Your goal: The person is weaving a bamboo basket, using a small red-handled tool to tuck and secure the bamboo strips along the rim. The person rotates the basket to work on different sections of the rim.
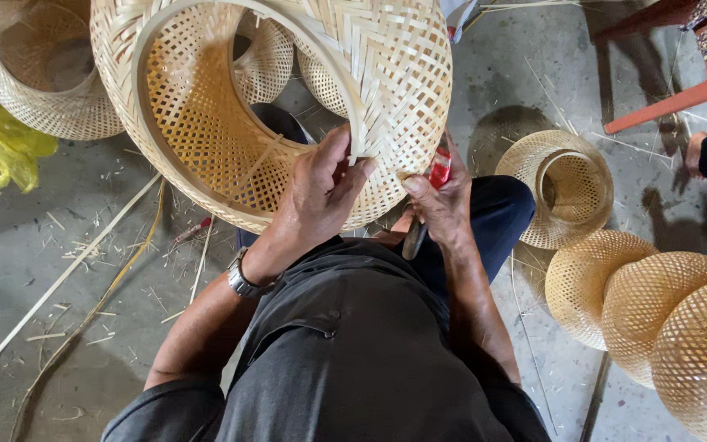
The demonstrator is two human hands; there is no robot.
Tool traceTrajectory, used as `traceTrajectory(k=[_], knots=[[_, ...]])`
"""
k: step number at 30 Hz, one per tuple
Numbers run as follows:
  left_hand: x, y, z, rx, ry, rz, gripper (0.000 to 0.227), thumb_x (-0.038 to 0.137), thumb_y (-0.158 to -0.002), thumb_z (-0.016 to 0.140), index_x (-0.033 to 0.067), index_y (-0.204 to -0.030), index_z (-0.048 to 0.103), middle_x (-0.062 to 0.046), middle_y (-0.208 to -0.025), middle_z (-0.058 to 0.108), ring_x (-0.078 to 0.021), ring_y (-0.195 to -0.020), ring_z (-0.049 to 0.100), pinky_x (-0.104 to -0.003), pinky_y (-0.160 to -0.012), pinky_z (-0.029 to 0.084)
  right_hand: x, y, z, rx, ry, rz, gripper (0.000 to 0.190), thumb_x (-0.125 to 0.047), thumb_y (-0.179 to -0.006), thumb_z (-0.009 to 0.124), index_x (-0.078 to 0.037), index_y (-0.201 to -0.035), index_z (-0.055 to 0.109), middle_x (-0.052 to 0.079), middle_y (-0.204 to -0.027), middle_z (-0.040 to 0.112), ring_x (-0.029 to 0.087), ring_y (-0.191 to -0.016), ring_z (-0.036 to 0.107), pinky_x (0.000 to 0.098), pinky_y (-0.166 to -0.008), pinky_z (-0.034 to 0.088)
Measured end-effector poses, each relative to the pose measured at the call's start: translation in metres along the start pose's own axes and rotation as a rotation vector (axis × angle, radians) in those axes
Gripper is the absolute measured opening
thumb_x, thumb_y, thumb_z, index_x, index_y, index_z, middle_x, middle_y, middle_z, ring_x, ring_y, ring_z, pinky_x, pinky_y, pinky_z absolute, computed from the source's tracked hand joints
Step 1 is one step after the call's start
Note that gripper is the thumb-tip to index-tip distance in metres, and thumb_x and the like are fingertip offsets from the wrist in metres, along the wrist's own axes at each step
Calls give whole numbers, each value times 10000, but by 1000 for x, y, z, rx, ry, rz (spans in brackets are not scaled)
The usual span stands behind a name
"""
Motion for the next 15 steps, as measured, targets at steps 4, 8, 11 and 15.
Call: traceTrajectory(k=[4,8,11,15], knots=[[5,-6,-6,-16,-13,60,291,16,-1005,661,-30,-1284,593,-87,-902,637,-90,-640,572,-295,-558,453,6,10,-2,-9,106,-14,1006,-261,-906,856,22,-1647,237,144,-1511,565,185,-1352,577,369,-1180,479],[3,-8,-8,-89,48,-39,231,14,-1013,656,-13,-1242,644,-52,-850,633,-69,-562,508,-273,-482,393,1,24,-12,-12,282,44,828,-412,-1096,654,26,-1673,255,184,-1552,557,147,-1319,614,319,-1118,527],[-5,-7,0,-117,92,-63,148,24,-1043,669,-4,-1189,664,-45,-842,624,-56,-603,505,-257,-502,396,-4,25,-29,194,341,182,786,-588,-1068,409,-5,-1595,396,106,-1296,639,55,-497,450,233,-351,389],[-11,-6,15,-122,245,-88,214,23,-1030,640,-22,-1239,626,-29,-951,708,-9,-702,617,-217,-562,508,-3,41,-46,324,106,235,703,-542,-1069,403,52,-1426,521,140,-937,642,65,-460,369,248,-350,254]])
Point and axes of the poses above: each hand's wrist, its own y-axis away from the middle knuckle, its own z-axis out of the palm, x = y × z, the point moved 1 cm from there along -y, towards the middle knuckle
